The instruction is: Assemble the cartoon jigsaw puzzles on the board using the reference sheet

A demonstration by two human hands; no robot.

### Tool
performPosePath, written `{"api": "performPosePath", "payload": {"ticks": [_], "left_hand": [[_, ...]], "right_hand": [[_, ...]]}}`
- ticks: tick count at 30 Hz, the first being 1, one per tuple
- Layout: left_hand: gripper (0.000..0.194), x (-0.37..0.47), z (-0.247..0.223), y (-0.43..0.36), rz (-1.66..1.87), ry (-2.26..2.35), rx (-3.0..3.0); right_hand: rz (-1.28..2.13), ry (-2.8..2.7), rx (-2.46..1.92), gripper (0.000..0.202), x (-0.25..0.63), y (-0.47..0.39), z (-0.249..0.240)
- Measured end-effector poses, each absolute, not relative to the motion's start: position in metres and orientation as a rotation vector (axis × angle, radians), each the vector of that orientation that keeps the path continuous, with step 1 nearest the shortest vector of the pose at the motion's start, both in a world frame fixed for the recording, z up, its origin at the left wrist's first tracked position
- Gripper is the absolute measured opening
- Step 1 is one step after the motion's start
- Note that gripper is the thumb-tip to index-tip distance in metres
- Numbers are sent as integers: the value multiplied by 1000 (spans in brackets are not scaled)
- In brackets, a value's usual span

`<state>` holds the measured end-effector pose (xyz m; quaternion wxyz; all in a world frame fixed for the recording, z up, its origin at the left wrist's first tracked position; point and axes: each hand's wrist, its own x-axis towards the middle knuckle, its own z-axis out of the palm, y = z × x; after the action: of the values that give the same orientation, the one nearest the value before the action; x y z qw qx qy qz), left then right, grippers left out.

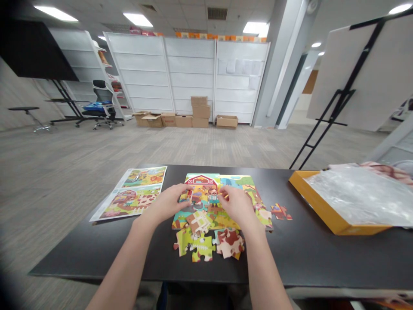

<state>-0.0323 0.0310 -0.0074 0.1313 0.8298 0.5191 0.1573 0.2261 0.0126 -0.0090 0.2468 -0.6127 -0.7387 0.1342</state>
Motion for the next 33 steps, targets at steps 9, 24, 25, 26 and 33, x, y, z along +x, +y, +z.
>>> {"api": "performPosePath", "payload": {"ticks": [9,24,25,26,33], "left_hand": [[41,-17,-8,28,450,1600,2373],[49,-18,-15,31,388,1639,2338],[49,-20,-15,31,386,1648,2332],[49,-22,-14,32,391,1651,2326],[43,-48,-14,40,480,1599,2298]], "right_hand": [[410,-2189,-1771,20,218,6,-5],[434,-2190,-1796,22,222,4,-6],[431,-2191,-1798,22,222,4,-7],[428,-2193,-1798,23,222,4,-7],[444,-2192,-1796,21,221,1,-3]]}}
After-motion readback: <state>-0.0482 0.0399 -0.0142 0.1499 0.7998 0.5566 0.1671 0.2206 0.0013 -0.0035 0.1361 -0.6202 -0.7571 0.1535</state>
